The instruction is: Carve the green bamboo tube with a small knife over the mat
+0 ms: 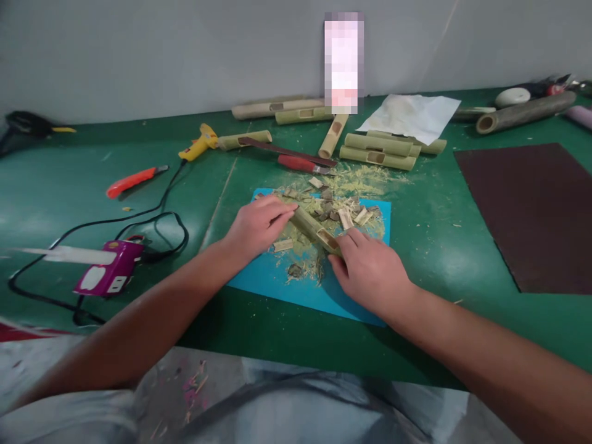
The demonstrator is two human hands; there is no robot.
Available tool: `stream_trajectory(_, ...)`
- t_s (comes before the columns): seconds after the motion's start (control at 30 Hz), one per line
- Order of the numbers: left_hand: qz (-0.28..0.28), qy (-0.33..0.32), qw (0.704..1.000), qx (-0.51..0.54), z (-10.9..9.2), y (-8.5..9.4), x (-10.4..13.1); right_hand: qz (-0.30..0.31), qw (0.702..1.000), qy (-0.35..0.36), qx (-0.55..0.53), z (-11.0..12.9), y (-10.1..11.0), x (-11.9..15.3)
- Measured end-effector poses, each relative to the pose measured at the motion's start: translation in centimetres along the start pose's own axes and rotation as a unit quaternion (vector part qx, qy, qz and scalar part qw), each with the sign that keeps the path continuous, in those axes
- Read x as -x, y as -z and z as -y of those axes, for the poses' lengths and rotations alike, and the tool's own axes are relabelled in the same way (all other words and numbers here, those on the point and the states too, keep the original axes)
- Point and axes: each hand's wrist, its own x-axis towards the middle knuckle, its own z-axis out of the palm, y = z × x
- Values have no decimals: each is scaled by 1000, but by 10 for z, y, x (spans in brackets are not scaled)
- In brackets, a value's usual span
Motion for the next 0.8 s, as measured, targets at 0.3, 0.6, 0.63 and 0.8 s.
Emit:
stream_trajectory(0.3, -2, -24, 1000, -12, -5, -4, -1, -14, 1000, 8, 22, 2, -2, 2)
stream_trajectory(0.6, 11, -46, 999, -1, -9, -7, 2, -23, 999, 18, 15, -1, -2, 2)
stream_trajectory(0.63, 20, -49, 999, 2, -9, -7, 1, -23, 999, 17, 15, -1, -2, 2)
stream_trajectory(0.8, 2, -49, 999, -17, -8, -8, 2, -32, 999, 14, 15, -1, -2, 2)
